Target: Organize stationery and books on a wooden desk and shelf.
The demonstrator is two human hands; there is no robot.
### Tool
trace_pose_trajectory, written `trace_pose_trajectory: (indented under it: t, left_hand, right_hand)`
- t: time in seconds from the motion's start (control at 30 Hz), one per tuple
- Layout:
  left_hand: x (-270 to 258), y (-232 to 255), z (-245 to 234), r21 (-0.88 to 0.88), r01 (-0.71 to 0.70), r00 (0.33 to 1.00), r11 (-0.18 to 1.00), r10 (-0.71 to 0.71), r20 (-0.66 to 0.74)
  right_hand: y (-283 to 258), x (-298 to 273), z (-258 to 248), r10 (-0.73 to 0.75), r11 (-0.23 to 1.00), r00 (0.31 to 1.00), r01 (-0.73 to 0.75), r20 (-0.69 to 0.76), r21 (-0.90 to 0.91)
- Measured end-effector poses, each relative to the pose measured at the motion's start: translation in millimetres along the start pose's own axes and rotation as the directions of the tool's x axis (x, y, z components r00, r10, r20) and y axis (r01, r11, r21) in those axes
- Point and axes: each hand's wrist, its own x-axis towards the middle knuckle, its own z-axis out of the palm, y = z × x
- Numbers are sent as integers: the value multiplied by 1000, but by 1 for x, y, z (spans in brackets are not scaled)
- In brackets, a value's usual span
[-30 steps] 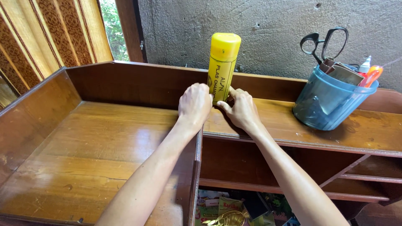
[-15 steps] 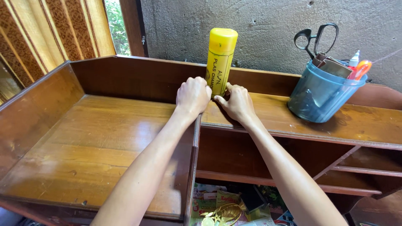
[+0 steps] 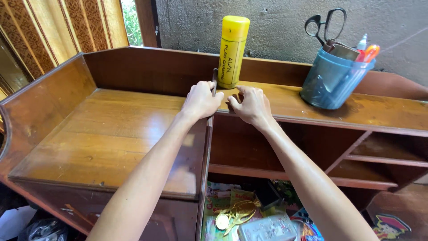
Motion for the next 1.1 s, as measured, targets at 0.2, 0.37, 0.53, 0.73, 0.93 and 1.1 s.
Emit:
trace_pose_trajectory:
  t: [0.2, 0.37, 0.53, 0.73, 0.93, 1.1]
  left_hand:
    - [-47, 4, -13, -38, 46, 995, 998, -50, -87]
    - [-85, -7, -1, -76, -188, 969, 979, 173, -174]
    - [-122, -13, 15, 294, -413, 841, 862, 485, -238]
    - [-158, -20, 28, 554, -501, 622, 665, 721, -304]
    - [-174, 6, 41, 653, -562, 571, 507, 809, -136]
    - [-202, 35, 89, 551, -640, 731, 536, 645, 221]
  right_hand:
    - [-7, -45, -13, -112, 992, 992, 115, 57, -57]
    - [-4, -82, -15, -336, 941, 941, 334, -33, -62]
    - [-9, -121, -25, -390, 919, 920, 391, 34, -57]
    - [22, -188, -22, -390, 920, 913, 393, 119, -6]
    - [62, -236, -23, -351, 932, 918, 362, 184, -26]
    - [87, -262, -33, -281, 950, 933, 303, 224, -69]
